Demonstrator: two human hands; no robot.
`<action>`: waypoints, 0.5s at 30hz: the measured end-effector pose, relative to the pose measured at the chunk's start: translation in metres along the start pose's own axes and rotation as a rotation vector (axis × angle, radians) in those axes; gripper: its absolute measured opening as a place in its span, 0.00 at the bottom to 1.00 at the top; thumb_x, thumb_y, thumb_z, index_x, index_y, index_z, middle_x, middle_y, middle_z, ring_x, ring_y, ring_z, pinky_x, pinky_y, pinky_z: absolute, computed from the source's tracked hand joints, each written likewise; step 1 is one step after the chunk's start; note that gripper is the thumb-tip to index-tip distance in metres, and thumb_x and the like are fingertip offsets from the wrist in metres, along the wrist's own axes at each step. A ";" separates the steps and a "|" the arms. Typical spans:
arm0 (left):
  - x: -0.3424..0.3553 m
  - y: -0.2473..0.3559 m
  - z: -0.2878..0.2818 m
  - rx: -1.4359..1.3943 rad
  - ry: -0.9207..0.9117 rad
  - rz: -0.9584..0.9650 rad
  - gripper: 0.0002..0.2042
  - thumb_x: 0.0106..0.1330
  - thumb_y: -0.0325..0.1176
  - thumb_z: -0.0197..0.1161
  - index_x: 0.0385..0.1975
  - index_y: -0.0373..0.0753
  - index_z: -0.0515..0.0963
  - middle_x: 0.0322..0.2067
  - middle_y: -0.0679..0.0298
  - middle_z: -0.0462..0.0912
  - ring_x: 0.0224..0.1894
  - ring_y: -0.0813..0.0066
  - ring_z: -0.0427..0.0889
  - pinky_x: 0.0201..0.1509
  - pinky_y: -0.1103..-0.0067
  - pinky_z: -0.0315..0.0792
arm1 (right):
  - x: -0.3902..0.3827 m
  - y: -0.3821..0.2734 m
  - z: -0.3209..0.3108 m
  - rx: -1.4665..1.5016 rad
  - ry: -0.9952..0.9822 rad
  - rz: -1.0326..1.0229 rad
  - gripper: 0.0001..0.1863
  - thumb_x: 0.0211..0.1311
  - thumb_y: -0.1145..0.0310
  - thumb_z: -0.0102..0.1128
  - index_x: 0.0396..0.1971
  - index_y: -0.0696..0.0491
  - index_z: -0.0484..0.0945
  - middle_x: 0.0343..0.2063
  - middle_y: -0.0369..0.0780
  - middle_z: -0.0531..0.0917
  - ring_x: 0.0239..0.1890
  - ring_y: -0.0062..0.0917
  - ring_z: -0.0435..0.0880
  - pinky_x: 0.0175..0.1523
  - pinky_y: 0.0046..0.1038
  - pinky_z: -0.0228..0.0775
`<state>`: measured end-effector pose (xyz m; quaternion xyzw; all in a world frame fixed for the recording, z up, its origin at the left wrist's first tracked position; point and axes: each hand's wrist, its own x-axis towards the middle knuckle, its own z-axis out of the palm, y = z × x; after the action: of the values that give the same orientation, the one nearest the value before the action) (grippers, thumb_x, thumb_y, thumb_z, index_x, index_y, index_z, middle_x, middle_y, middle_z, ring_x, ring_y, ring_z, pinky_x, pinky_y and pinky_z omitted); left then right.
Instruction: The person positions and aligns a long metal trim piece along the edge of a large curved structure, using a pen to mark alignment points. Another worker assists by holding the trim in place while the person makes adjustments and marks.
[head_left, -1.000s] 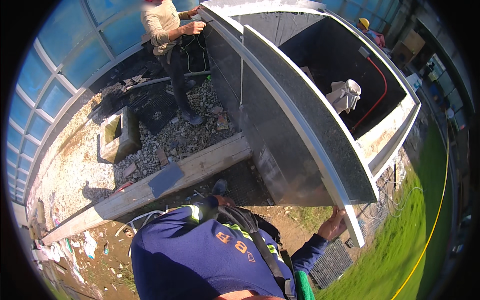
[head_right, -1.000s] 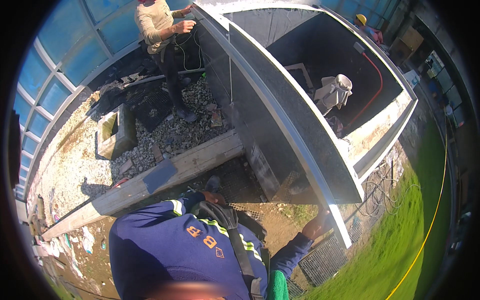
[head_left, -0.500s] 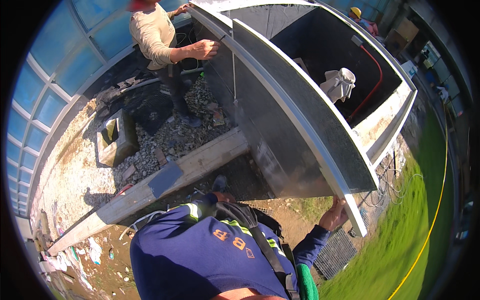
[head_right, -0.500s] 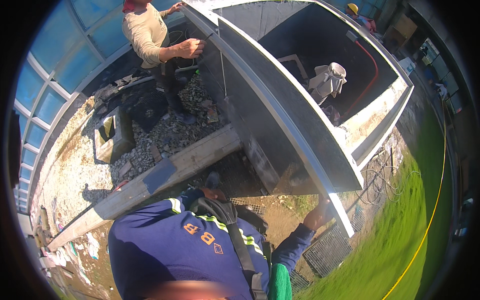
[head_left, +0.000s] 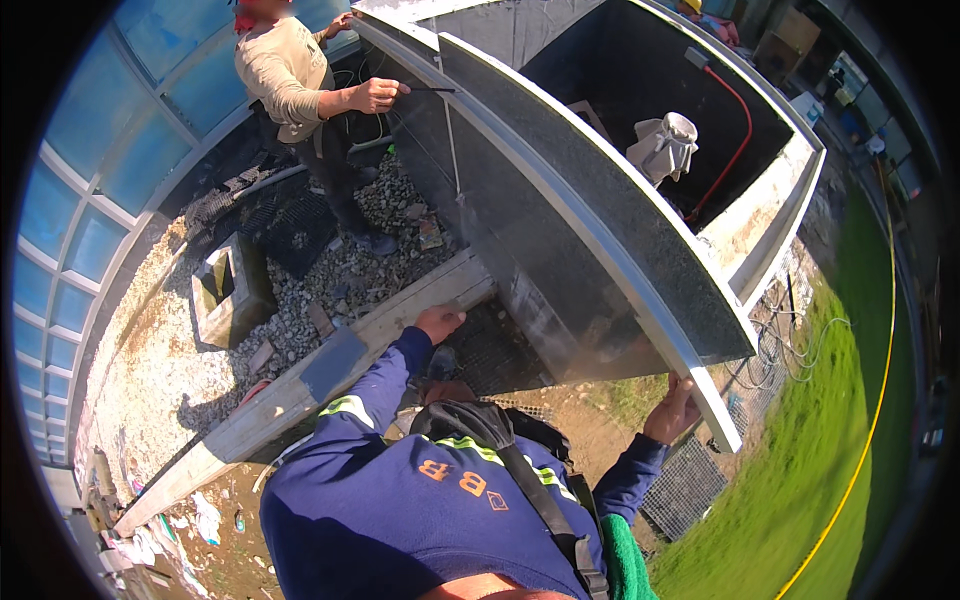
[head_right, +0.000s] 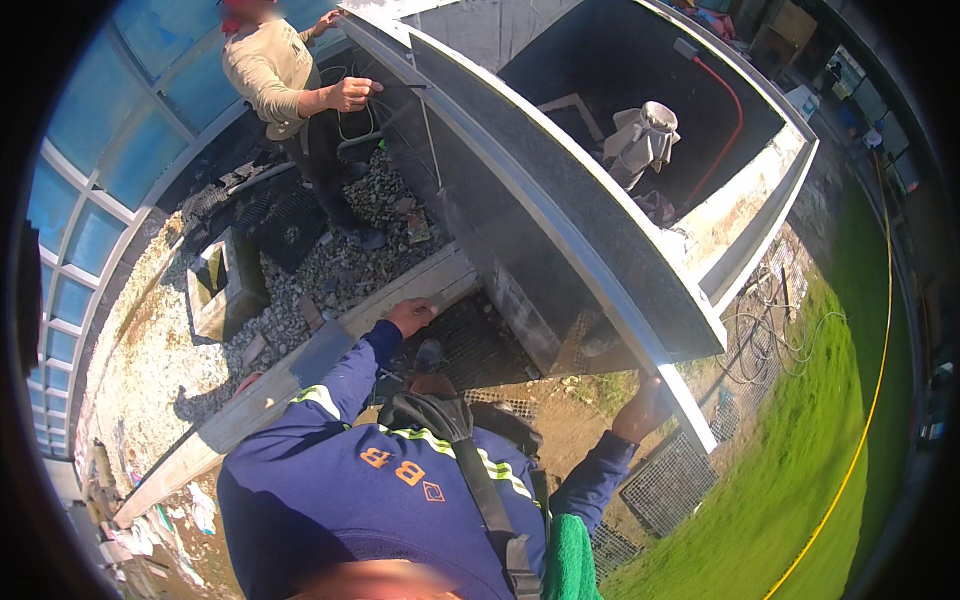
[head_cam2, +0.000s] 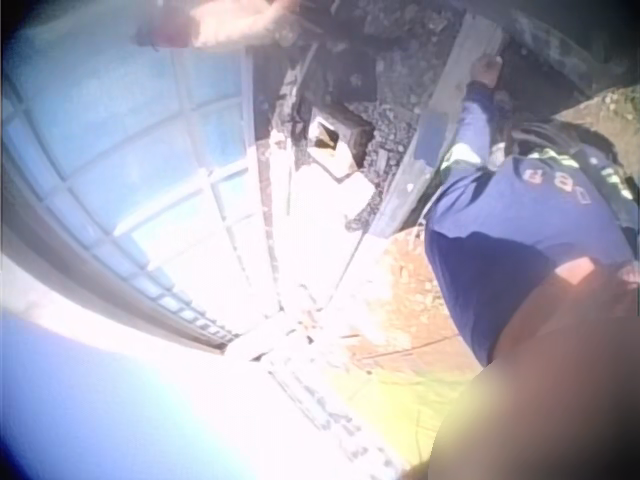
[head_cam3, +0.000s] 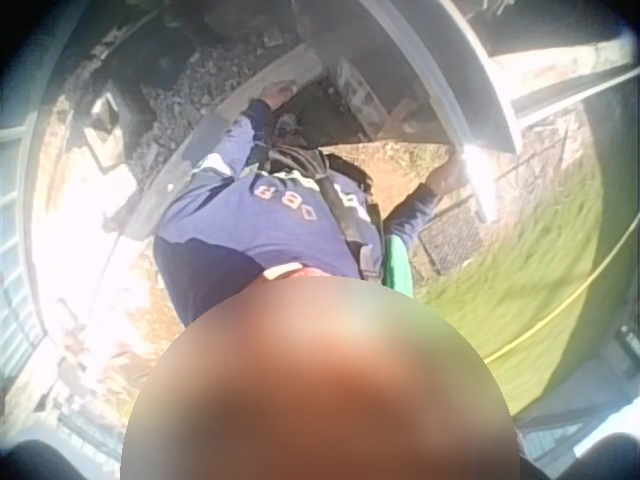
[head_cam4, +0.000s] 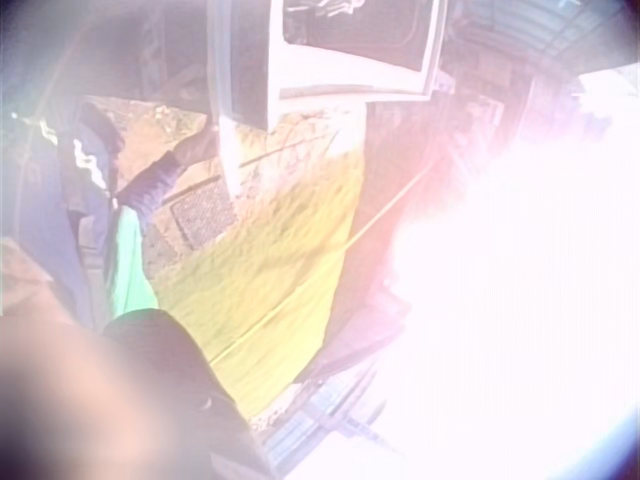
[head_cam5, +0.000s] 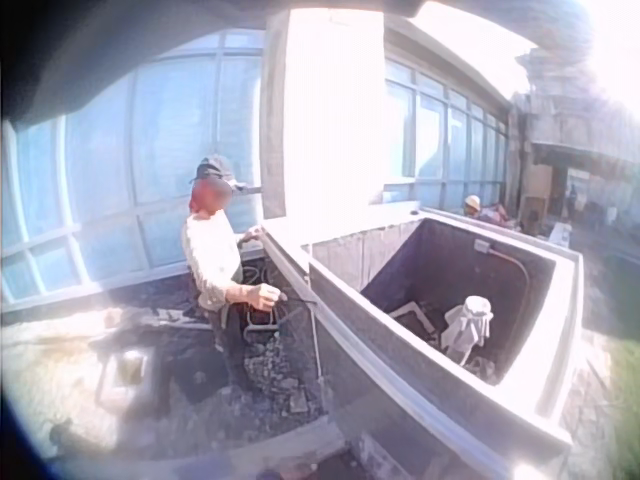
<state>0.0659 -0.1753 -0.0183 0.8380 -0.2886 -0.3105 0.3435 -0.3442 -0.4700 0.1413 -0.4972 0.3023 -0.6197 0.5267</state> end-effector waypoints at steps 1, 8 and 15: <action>0.014 0.019 -0.021 -0.059 0.091 0.044 0.26 0.74 0.49 0.66 0.61 0.34 0.80 0.41 0.56 0.89 0.40 0.70 0.88 0.48 0.72 0.80 | 0.000 0.000 0.000 -0.007 0.001 0.004 0.18 0.75 0.66 0.65 0.56 0.62 0.77 0.54 0.45 0.84 0.57 0.32 0.84 0.64 0.41 0.79; 0.044 0.124 -0.096 -0.075 0.184 0.230 0.27 0.73 0.49 0.67 0.62 0.33 0.80 0.44 0.54 0.90 0.46 0.67 0.89 0.54 0.72 0.80 | -0.001 0.000 0.000 -0.009 0.010 0.002 0.19 0.75 0.65 0.65 0.56 0.61 0.77 0.54 0.44 0.84 0.57 0.31 0.84 0.64 0.40 0.79; 0.025 0.184 -0.115 0.052 0.143 0.307 0.27 0.71 0.48 0.68 0.63 0.34 0.79 0.50 0.52 0.90 0.52 0.65 0.89 0.58 0.70 0.80 | -0.001 0.007 -0.009 -0.015 0.010 0.015 0.19 0.75 0.64 0.65 0.56 0.61 0.77 0.53 0.44 0.84 0.56 0.30 0.84 0.63 0.39 0.79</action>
<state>0.1148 -0.2571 0.1777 0.8126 -0.3960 -0.1862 0.3849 -0.3502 -0.4721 0.1319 -0.4957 0.3134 -0.6160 0.5259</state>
